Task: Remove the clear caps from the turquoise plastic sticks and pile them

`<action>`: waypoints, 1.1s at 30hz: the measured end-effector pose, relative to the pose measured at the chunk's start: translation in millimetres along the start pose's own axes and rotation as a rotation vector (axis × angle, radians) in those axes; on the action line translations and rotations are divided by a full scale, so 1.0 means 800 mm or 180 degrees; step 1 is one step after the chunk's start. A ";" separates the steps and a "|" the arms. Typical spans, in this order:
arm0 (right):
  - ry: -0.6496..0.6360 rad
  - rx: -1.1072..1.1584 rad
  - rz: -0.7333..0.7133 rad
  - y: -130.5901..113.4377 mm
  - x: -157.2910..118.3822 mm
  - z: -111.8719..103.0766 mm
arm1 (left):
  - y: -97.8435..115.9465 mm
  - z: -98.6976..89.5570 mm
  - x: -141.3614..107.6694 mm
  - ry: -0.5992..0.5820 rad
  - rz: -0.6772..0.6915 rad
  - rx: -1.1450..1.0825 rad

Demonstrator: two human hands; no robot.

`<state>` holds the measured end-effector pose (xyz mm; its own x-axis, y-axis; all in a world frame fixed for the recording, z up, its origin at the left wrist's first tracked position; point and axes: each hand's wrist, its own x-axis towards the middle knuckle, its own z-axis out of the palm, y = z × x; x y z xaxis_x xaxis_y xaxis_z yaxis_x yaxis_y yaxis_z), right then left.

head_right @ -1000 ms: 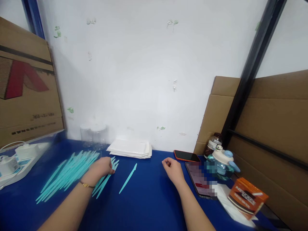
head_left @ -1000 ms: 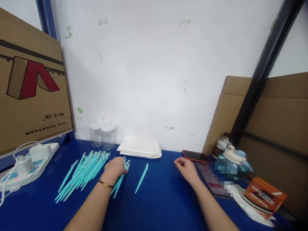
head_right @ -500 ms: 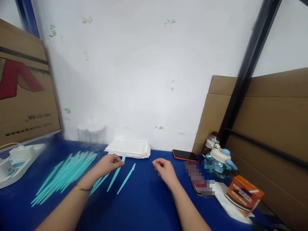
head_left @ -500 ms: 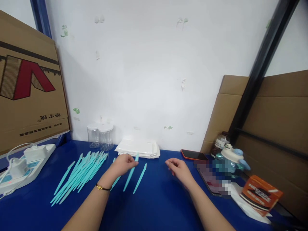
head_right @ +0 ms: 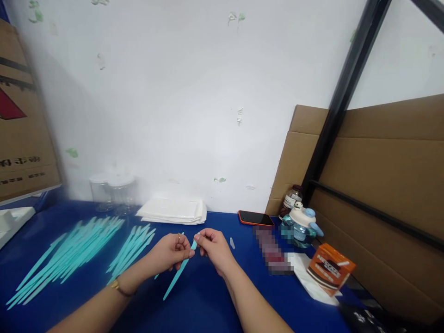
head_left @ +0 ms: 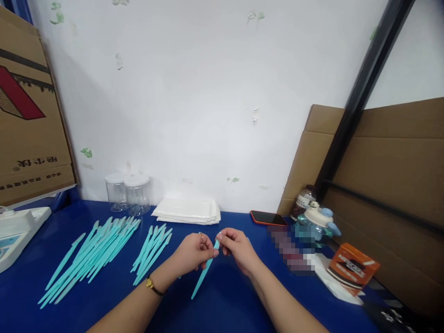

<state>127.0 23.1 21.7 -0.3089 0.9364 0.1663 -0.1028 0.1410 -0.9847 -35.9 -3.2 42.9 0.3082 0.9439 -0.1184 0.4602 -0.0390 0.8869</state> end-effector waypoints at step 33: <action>0.1456 -0.3221 -0.0068 0.010 0.017 -0.137 | -0.068 -0.145 -0.010 0.1427 -0.1145 0.2312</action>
<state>225.3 72.0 10.6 0.0831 0.9315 0.3541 0.7799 0.1605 -0.6050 -159.8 29.5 47.7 -0.2355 0.9718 -0.0142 0.9214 0.2279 0.3148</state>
